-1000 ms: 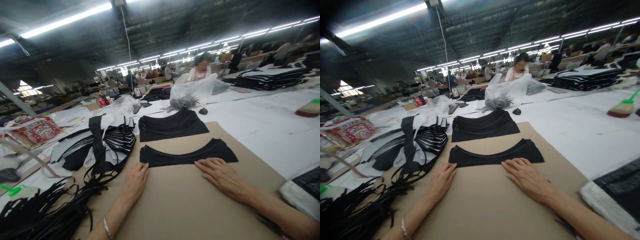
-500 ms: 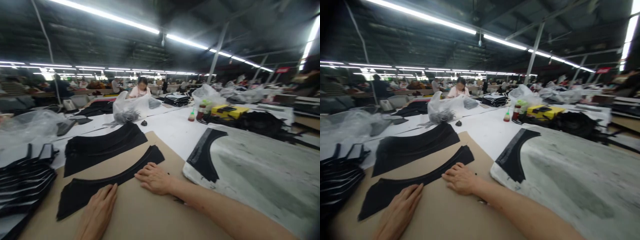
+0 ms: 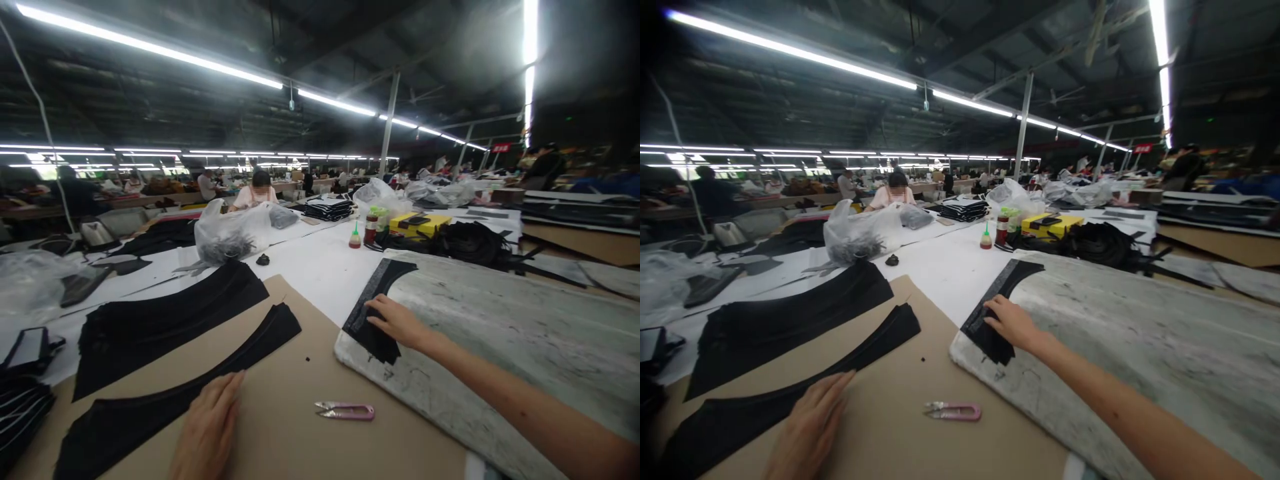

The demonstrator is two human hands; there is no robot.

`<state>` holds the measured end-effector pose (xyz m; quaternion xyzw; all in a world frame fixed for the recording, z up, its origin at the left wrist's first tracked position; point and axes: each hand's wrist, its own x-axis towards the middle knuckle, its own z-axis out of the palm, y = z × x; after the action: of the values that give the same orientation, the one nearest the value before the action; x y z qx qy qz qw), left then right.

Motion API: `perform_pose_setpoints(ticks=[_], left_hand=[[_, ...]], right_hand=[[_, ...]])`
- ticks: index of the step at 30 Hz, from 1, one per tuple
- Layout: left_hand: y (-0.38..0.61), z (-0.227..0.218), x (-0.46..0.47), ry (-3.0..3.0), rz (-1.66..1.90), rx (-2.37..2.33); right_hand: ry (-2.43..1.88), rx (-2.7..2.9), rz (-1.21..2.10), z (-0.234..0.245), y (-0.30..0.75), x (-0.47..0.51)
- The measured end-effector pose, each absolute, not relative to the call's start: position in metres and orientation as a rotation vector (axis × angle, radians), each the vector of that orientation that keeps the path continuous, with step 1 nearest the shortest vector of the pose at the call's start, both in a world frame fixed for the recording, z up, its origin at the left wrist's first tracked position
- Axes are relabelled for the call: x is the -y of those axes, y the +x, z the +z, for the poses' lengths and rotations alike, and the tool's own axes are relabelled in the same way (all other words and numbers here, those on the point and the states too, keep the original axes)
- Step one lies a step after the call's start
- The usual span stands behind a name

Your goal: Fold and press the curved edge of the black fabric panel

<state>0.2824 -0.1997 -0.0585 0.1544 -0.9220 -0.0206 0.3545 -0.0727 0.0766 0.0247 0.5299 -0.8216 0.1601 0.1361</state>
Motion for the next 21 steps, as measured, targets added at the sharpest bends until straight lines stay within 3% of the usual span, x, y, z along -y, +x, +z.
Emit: perform_pose_setpoints(ticks=[5,10,21], left_hand=[[0.185,-0.027,0.117,0.133,-0.294,2.64],[0.114,-0.013,0.07,0.061,-0.315,2.72],[0.097,-0.029,0.06,0.197,-0.346,2.721]], right_hand=[[1.612,2.407,0.353,0.01,-0.097,-0.094],[1.634,2.376,0.276,0.014,-0.096,-0.086],[1.835,2.27,0.248,0.005,-0.1,-0.107]])
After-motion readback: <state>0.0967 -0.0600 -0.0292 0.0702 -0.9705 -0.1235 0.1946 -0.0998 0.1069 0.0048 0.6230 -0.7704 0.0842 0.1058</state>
